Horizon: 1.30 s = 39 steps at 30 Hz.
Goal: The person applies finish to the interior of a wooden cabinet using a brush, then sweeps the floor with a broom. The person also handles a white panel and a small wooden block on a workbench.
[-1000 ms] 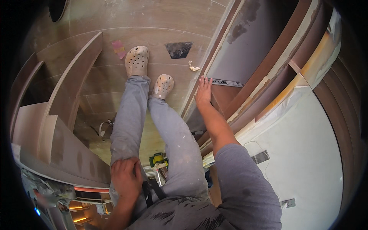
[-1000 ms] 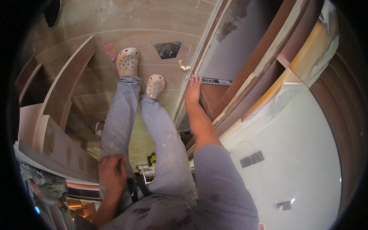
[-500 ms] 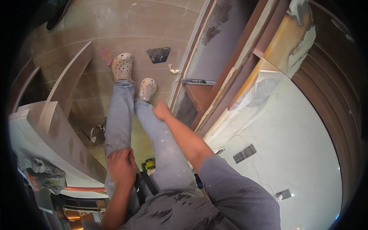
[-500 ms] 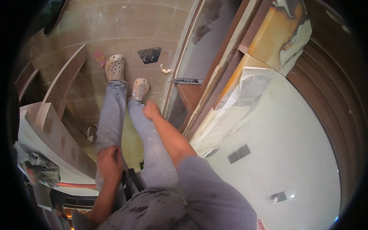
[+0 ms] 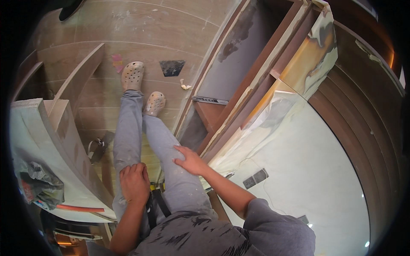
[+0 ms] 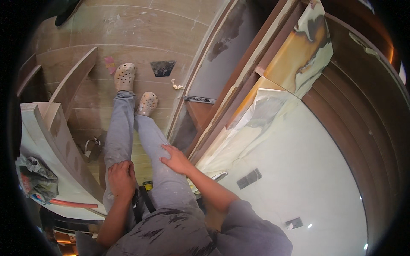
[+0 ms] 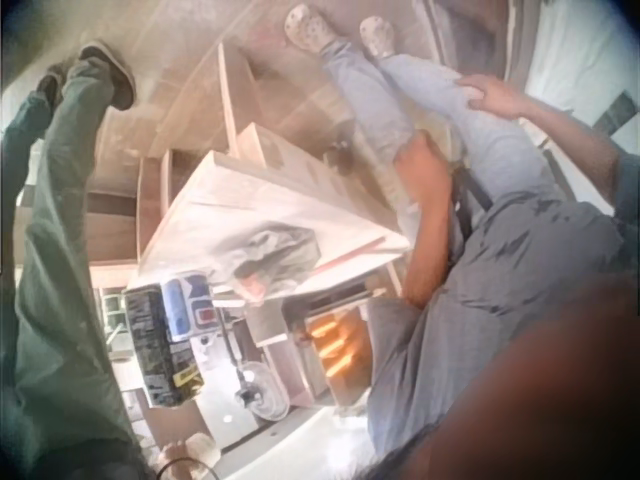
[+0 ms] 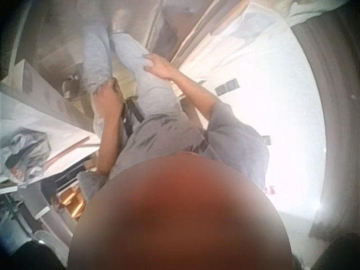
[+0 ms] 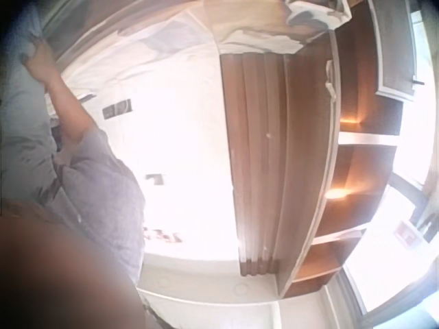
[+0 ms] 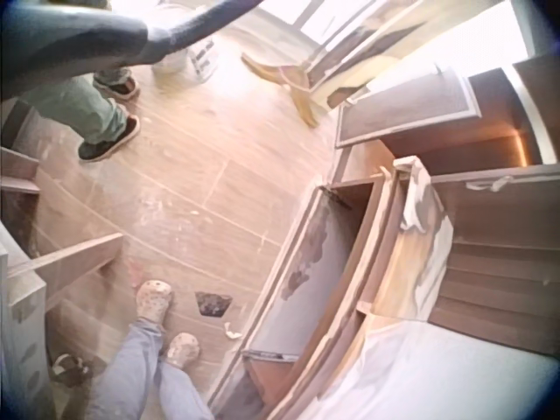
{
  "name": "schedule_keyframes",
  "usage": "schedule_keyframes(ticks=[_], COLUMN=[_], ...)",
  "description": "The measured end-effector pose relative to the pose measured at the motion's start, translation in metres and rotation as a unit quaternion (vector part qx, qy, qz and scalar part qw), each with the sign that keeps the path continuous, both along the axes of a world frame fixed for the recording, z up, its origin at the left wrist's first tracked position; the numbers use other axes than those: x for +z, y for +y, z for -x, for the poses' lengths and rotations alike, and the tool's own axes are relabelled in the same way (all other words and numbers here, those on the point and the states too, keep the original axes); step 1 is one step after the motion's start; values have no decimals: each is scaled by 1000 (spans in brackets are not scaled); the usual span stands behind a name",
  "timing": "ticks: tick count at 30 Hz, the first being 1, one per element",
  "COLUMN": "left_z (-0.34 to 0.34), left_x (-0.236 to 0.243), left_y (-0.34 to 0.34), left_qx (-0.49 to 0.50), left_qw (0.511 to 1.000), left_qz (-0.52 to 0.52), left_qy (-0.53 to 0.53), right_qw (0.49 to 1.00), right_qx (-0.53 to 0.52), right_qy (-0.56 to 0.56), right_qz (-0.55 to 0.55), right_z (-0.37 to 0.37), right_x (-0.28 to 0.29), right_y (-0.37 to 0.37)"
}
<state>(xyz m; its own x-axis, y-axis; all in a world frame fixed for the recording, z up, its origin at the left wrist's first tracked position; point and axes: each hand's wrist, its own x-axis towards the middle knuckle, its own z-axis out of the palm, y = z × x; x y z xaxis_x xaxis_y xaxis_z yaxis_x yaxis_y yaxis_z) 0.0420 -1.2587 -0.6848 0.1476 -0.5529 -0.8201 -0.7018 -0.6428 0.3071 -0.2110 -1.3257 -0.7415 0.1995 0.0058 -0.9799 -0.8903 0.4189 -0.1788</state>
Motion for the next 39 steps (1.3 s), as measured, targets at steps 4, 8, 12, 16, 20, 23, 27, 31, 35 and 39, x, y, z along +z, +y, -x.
schedule_keyframes(ticks=[4, 8, 12, 16, 20, 23, 27, 31, 35, 39], left_z=[0, -3, -8, -13, -14, -14, -24, -42, -55, -65], left_x=[0, 0, -1, -2, -4, -3, 14, 52, 92, 123], left_y=[-5, -9, -7, 2, 5, 8, 24, 43, 31, -14], left_qx=[9, 24, 11, 8, -36, -58, -144, -241, -301, -388], left_qw=[1000, 1000, 1000, 1000, 999, 998, 987, 957, 940, 907], left_qz=[1, -16, 0, 0, -11, -7, 44, 95, 25, -44], left_qy=[5, 10, -3, -10, -26, -17, 64, 131, 161, 156], right_qw=[988, 975, 975, 971, 971, 973, 976, 958, 942, 910], right_qx=[14, 44, 57, 44, 42, 15, -34, -121, -220, -296], right_qy=[77, 110, 126, 121, 146, 142, 125, 53, 45, 101], right_qz=[135, 190, 174, 199, 186, 179, 172, 253, 250, 270], right_z=[-33, -53, -57, -60, -64, -59, -43, -16, 30, 77], right_x=[52, 51, 40, 45, 50, 50, 61, 85, 117, 161], right_y=[1, 4, 2, 9, 21, 31, 61, 118, 169, 224])
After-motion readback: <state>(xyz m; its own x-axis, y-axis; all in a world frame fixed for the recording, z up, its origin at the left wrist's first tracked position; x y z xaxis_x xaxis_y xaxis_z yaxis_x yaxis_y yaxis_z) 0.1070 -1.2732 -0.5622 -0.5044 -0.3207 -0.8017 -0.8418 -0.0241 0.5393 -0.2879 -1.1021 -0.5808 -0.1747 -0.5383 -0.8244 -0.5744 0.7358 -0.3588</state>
